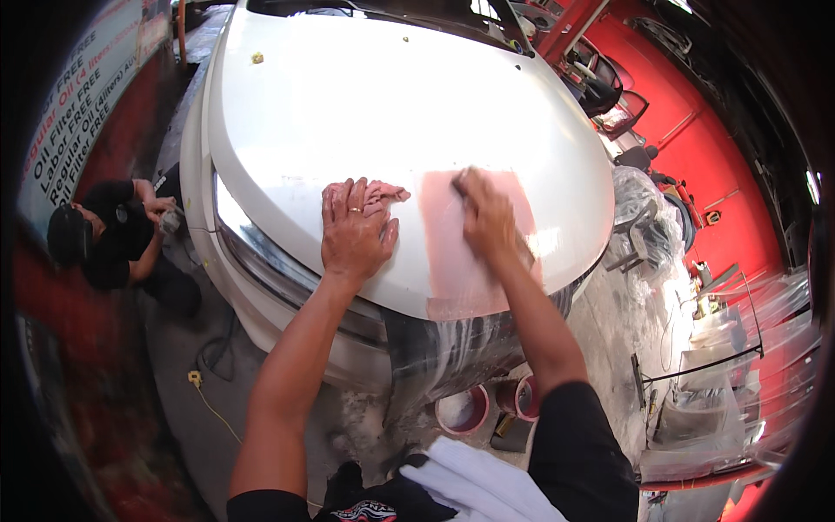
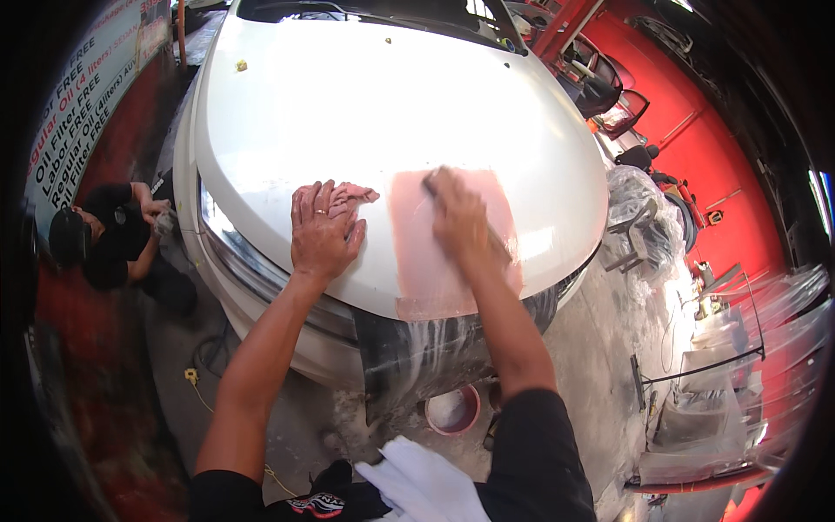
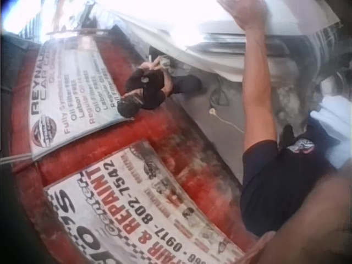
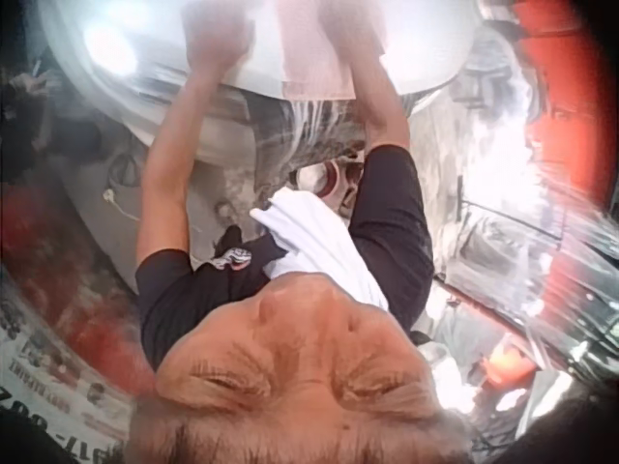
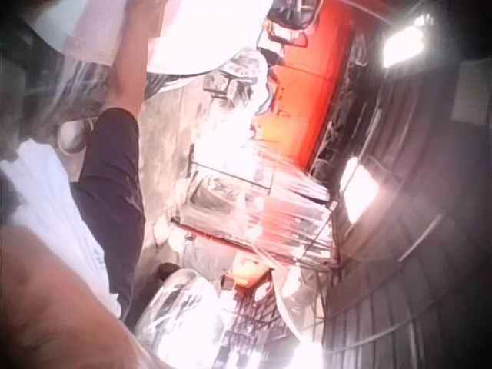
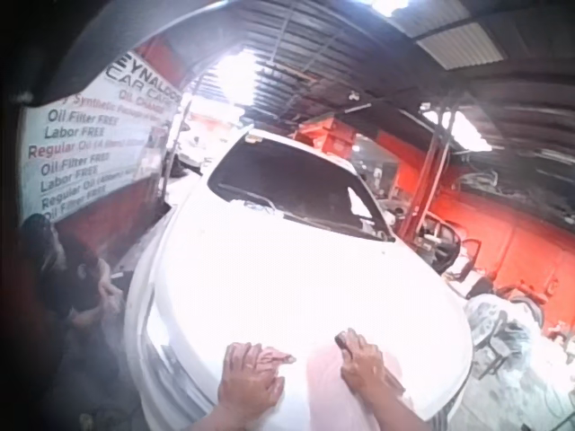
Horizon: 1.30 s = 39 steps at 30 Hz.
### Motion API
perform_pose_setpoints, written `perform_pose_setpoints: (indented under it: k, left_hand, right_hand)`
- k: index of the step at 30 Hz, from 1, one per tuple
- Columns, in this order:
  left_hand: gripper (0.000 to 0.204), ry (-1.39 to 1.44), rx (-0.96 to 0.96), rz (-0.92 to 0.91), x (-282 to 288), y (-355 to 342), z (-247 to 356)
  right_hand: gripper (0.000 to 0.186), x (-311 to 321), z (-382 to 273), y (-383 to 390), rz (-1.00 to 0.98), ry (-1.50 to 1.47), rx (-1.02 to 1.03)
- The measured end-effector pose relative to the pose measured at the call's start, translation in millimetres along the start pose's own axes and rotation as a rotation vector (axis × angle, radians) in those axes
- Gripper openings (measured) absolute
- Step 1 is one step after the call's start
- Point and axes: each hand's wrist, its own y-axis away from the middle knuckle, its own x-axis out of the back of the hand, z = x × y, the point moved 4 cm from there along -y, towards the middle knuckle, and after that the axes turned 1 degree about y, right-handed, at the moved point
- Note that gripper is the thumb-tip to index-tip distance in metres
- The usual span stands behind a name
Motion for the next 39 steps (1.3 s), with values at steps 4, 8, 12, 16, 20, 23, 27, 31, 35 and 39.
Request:
perform_pose_setpoints:
  k: [4,8,12,16,20,23,27,31,35,39]
  left_hand:
    - [0.035,-0.025,0.006,-0.069,-1.7,9.0,-3.4]
    - [0.034,-0.088,0.038,-0.064,18.7,5.9,-28.5]
    - [0.033,-0.033,0.005,-0.023,5.2,-0.6,-5.3]
    - [0.033,-0.026,0.012,-0.076,1.8,4.9,1.2]
    - [0.032,-0.101,0.018,-0.065,16.0,7.3,-25.4]
    - [0.033,-0.095,0.023,-0.079,10.0,3.5,-13.6]
    - [0.033,-0.017,-0.01,-0.031,-3.2,4.2,8.0]
    - [0.033,-0.091,0.016,-0.087,12.3,10.9,-23.0]
    - [0.034,-0.028,-0.003,-0.017,12.8,1.1,-9.4]
    - [0.038,-0.03,-0.037,0.011,2.0,5.3,4.6]
  right_hand:
    - [0.042,0.8,-7.5,8.7,0.077,-0.194,0.035]
    - [0.057,-5.4,-61.9,146.9,0.078,-0.181,0.273]
    - [0.048,8.6,27.7,12.4,0.104,-0.235,0.07]
    - [0.044,9.6,38.2,1.0,0.165,-0.206,-0.03]
    - [0.041,-8.1,-54.7,127.5,0.051,-0.16,-0.045]
    - [0.043,5.5,-34.9,41.2,0.01,-0.228,-0.055]
    - [0.052,19.4,-9.9,-22.6,0.025,-0.213,-0.14]
    - [0.048,-11.9,-52.5,94.9,0.102,-0.292,0.098]
    - [0.045,5.1,-41.5,23.9,-0.027,-0.243,-0.039]
    - [0.042,22.9,-32.6,-3.8,-0.062,-0.332,-0.072]
